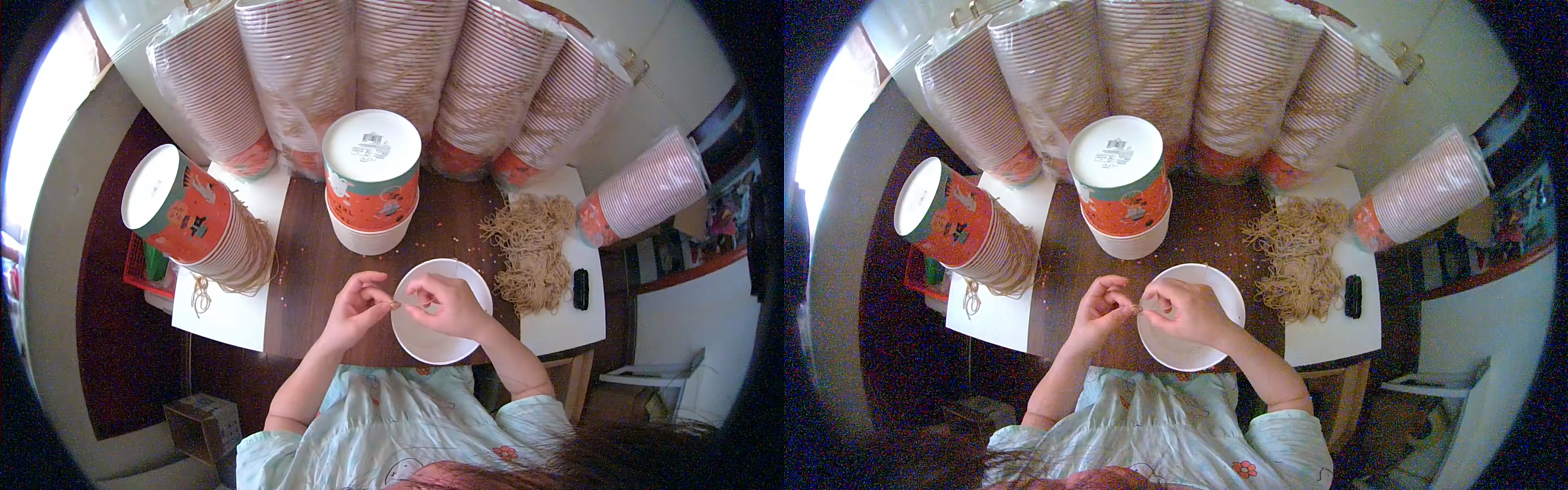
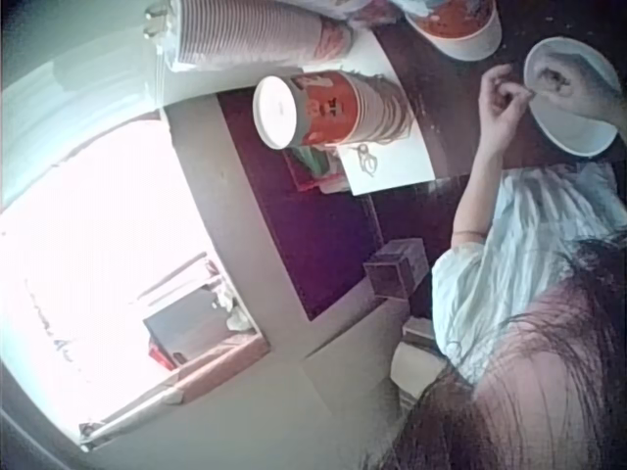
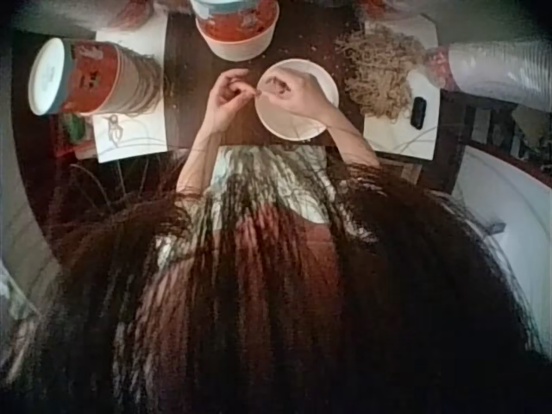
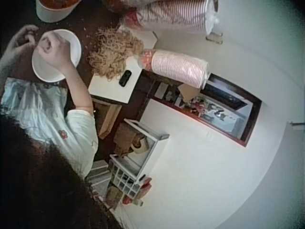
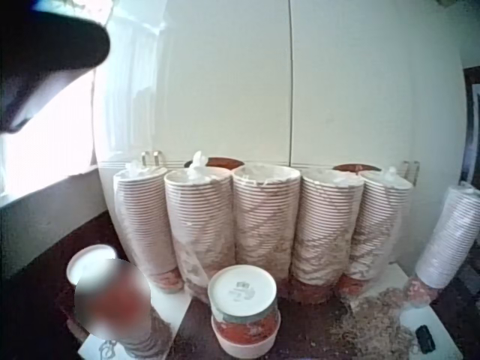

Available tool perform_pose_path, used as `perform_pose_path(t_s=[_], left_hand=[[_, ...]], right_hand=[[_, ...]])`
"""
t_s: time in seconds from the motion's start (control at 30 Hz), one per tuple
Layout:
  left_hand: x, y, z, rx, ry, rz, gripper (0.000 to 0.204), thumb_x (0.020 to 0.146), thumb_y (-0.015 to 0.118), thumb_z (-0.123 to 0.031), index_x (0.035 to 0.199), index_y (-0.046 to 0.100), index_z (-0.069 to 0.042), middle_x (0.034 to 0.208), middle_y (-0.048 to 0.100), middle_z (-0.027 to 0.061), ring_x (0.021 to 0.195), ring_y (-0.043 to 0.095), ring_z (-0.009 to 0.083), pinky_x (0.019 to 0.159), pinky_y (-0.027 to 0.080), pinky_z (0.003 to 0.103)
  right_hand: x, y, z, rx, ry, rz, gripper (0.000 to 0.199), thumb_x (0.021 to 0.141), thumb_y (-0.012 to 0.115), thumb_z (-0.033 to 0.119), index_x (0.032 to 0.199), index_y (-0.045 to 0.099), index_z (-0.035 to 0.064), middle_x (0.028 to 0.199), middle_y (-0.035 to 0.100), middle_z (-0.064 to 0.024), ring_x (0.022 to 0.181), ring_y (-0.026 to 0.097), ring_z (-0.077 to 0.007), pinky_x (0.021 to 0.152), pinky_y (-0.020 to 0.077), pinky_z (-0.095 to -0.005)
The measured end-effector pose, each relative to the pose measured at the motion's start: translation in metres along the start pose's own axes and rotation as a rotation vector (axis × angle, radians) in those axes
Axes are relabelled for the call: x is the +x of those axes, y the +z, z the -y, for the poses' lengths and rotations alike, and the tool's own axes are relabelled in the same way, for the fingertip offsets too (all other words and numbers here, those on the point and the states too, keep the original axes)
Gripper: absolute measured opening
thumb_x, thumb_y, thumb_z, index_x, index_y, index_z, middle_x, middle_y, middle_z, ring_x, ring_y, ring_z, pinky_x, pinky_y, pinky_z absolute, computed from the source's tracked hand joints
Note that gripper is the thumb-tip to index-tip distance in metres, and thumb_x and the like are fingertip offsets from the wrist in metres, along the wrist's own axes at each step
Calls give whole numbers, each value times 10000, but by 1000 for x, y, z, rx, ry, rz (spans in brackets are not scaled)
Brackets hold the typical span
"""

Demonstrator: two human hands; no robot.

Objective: Threading and tying twine strings onto paper cups as part of a packaging process.

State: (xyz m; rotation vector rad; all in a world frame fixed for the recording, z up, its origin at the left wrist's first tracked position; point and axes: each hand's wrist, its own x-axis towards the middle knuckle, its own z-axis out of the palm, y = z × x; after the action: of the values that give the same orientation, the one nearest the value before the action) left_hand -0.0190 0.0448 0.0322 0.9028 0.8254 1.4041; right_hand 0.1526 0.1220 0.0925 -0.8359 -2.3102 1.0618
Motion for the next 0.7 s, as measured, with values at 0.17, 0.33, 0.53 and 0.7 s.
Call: perform_pose_path(t_s=[0.17,0.33,0.53,0.7], left_hand=[[1,2,1,-35,1,-2,412,804,547,39,1171,377,-35,889,601,77,849,566,119,752,435,221],[0,5,-2,35,-5,-4,399,812,539,32,1171,377,-29,908,603,78,847,563,113,753,432,218],[-2,-1,-2,40,-33,-35,350,799,536,21,1131,438,-34,957,585,75,890,536,120,779,421,237],[2,3,-10,744,260,15,147,721,604,-33,867,588,-32,910,567,84,872,526,221,754,414,282]], right_hand=[[1,8,-5,-72,-272,-88,213,650,725,138,825,613,87,715,572,-29,605,567,-162,522,455,-277],[0,12,-4,-49,-225,-118,104,671,704,114,756,655,79,723,606,-37,635,591,-178,545,470,-282],[0,14,-9,25,-119,-105,79,720,656,151,758,646,83,731,613,-41,648,599,-197,565,472,-299],[3,12,-9,155,-28,-81,85,736,646,143,754,636,60,733,609,-57,632,590,-187,562,464,-284]])
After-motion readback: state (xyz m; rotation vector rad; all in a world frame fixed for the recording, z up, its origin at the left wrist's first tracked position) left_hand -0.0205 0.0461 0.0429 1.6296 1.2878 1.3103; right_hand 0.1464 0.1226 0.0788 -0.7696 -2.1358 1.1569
